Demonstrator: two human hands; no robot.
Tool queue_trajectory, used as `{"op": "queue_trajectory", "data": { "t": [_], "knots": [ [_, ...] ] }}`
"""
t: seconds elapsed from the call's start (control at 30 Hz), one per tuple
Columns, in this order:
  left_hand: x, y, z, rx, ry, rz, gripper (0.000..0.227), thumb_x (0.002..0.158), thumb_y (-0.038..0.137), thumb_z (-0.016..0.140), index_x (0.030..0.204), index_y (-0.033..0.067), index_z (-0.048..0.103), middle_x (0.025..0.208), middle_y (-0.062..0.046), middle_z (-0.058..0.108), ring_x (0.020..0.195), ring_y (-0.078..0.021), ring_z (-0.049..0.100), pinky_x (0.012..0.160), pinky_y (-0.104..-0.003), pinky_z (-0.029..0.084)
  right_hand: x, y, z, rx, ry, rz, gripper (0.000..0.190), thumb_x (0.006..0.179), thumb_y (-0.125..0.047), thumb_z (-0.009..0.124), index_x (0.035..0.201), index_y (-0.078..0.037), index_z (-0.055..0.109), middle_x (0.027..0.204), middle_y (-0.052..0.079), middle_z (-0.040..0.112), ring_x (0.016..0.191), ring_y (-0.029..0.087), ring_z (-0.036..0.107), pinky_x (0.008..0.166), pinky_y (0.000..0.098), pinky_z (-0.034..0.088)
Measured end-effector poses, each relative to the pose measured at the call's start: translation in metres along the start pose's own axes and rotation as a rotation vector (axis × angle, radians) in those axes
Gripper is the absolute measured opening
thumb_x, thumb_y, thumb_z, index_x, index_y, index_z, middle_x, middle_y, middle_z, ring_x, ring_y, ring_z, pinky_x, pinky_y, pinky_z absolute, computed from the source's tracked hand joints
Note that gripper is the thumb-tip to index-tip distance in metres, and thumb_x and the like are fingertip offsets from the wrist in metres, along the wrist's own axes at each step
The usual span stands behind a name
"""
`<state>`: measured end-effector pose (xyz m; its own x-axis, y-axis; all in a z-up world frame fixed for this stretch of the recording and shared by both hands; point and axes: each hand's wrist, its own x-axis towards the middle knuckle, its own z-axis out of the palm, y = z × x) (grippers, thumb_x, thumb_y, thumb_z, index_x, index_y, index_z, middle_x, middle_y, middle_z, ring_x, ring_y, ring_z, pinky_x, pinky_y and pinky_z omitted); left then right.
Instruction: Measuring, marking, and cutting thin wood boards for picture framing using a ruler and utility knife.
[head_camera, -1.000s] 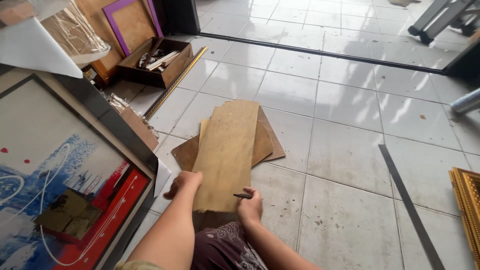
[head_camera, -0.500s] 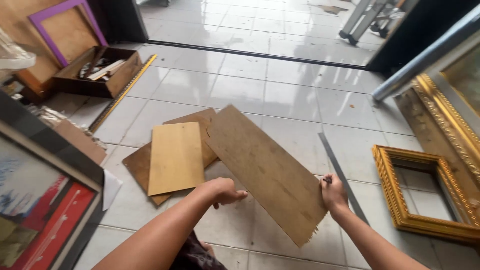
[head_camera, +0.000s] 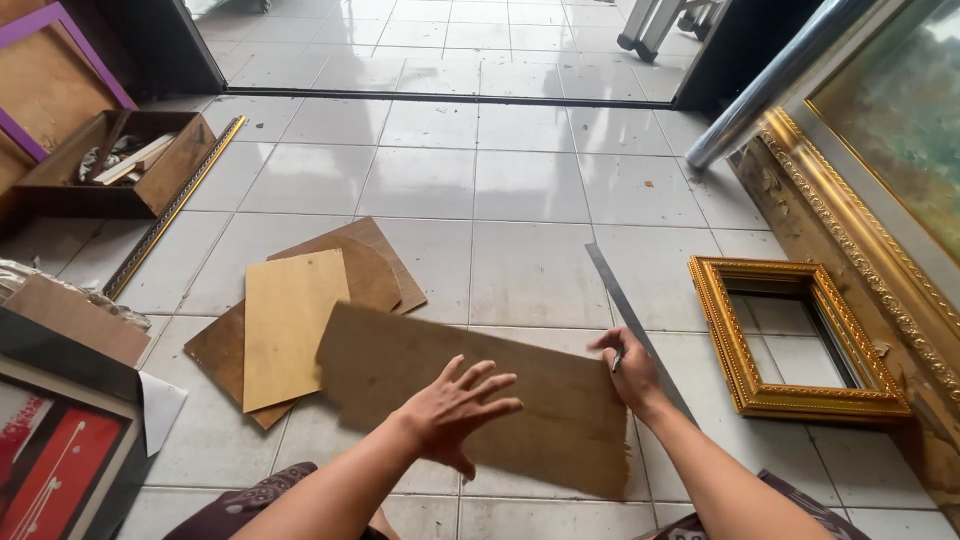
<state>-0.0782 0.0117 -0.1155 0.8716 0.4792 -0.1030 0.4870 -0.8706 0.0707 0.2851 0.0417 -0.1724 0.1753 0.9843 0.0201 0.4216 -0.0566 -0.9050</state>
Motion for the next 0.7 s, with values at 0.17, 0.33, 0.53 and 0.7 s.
{"op": "queue_trajectory", "data": {
  "t": [0.17, 0.33, 0.53, 0.7],
  "knots": [
    [0.005, 0.012, -0.022, -0.116, -0.421, -0.158, 0.137, 0.063, 0.067, 0.092, 0.178, 0.0439, 0.022, 0.191, -0.005, -0.002, 0.170, -0.0480, -0.001, 0.123, -0.084, 0.025, 0.019, 0.002, -0.020, -0.086, 0.035, 0.204, 0.021, 0.107, -0.016, 0.064, 0.128, -0.016, 0.067, 0.140, 0.002, 0.079, 0.120, 0.018, 0.073, 0.089, 0.0349, 0.053],
    [0.012, 0.000, -0.016, -0.110, -0.559, -0.366, 0.134, 0.067, 0.080, 0.075, 0.179, 0.0567, 0.007, 0.192, 0.004, -0.016, 0.171, -0.0514, -0.010, 0.123, -0.086, 0.031, 0.020, 0.063, -0.092, -0.803, -0.047, 0.368, 0.044, 0.092, -0.032, 0.086, 0.131, -0.015, 0.074, 0.115, 0.013, 0.083, 0.104, 0.029, 0.082, 0.090, 0.0431, 0.066],
    [0.023, -0.046, 0.029, -0.217, -0.382, -0.642, 0.106, 0.095, 0.077, 0.074, 0.178, 0.0563, 0.012, 0.192, 0.004, -0.011, 0.172, -0.0492, -0.009, 0.129, -0.088, 0.017, -0.014, 0.016, -0.113, -1.086, -0.529, 0.712, 0.038, 0.082, -0.043, 0.106, 0.100, -0.012, 0.095, 0.080, 0.003, 0.082, 0.066, 0.014, 0.076, 0.066, 0.0261, 0.060],
    [0.009, -0.087, 0.046, -0.223, -0.307, -0.827, 0.103, 0.095, 0.065, 0.080, 0.177, 0.0575, 0.018, 0.192, 0.006, -0.004, 0.176, -0.0393, -0.005, 0.136, -0.079, 0.002, -0.013, 0.049, -0.086, -1.035, -0.335, 0.447, 0.044, 0.070, -0.046, 0.100, 0.101, -0.015, 0.091, 0.096, 0.008, 0.089, 0.087, 0.023, 0.083, 0.079, 0.0345, 0.065]
  ]
}}
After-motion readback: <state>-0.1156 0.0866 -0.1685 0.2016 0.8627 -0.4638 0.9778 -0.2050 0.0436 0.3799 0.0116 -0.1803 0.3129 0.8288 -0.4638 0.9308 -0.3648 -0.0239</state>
